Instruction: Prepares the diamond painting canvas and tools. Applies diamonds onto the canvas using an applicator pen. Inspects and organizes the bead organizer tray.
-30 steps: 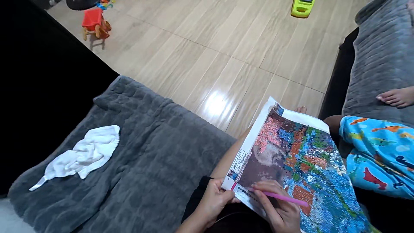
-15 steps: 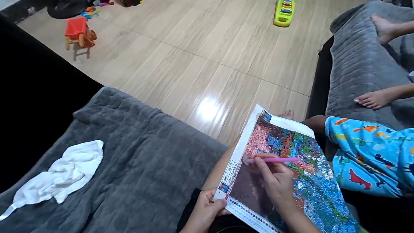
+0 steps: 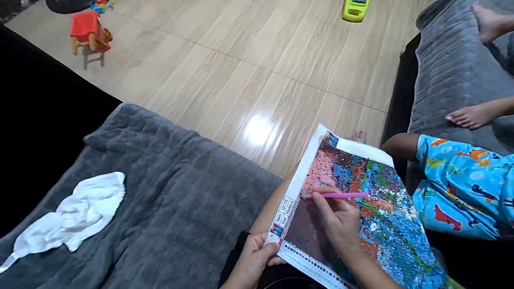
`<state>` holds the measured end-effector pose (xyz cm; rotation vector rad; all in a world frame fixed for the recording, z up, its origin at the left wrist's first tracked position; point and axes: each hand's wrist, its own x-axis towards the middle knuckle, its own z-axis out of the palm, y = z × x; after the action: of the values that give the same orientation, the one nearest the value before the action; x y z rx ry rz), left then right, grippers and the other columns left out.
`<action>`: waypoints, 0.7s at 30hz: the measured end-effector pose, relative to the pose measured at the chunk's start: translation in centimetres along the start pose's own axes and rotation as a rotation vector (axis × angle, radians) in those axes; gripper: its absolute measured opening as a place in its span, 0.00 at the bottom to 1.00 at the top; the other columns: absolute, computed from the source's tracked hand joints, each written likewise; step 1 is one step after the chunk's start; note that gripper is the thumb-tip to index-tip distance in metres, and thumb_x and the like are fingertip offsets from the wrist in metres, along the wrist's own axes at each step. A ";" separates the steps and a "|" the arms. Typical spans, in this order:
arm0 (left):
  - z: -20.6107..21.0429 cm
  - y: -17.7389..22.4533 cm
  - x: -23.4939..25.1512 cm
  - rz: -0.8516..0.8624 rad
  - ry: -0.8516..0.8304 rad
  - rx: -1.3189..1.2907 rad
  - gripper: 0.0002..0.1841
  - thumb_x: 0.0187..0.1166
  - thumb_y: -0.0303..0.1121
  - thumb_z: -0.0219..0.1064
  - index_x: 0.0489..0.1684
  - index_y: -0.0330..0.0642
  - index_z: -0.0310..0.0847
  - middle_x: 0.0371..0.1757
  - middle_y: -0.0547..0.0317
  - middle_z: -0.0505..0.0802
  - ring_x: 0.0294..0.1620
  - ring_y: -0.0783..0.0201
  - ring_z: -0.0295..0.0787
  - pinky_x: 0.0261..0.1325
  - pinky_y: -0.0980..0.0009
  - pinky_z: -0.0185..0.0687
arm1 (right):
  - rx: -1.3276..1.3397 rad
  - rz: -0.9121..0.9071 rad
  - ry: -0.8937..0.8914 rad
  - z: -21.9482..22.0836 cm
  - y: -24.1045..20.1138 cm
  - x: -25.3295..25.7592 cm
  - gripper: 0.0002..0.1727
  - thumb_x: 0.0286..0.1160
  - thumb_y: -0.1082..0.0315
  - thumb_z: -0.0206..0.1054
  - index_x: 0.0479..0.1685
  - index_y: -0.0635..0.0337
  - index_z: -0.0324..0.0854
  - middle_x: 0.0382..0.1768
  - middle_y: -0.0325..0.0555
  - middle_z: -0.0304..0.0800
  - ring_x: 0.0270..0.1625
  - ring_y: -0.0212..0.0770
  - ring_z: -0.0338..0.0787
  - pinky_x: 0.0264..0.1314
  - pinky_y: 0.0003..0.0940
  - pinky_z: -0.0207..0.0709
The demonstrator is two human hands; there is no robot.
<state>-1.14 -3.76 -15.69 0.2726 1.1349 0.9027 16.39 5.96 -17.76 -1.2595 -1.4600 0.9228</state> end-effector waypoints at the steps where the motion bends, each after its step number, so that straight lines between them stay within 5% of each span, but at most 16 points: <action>1: 0.0 0.0 0.0 0.000 0.000 0.002 0.13 0.80 0.16 0.53 0.40 0.37 0.85 0.34 0.61 0.97 0.35 0.70 0.96 0.45 0.72 0.94 | -0.010 0.001 -0.004 0.0 0.0 0.0 0.09 0.77 0.67 0.66 0.38 0.61 0.90 0.37 0.33 0.94 0.36 0.23 0.93 0.43 0.21 0.90; 17: 0.1 0.1 0.0 -0.007 0.008 -0.012 0.13 0.80 0.16 0.52 0.40 0.37 0.84 0.34 0.61 0.97 0.35 0.69 0.96 0.45 0.72 0.94 | -0.225 -0.199 -0.093 0.4 0.2 0.2 0.10 0.77 0.67 0.66 0.37 0.65 0.89 0.37 0.40 0.92 0.38 0.20 0.89 0.47 0.14 0.83; 21: 0.1 0.2 -0.1 -0.009 0.019 -0.014 0.13 0.80 0.16 0.52 0.39 0.37 0.85 0.33 0.61 0.97 0.34 0.70 0.96 0.44 0.73 0.94 | -0.117 -0.132 -0.066 -0.1 -0.6 0.3 0.10 0.79 0.65 0.66 0.39 0.61 0.90 0.38 0.34 0.93 0.38 0.20 0.90 0.44 0.17 0.87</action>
<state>-1.13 -3.67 -15.46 0.2478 1.1456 0.9066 16.39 6.18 -17.10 -1.2102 -1.6483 0.8071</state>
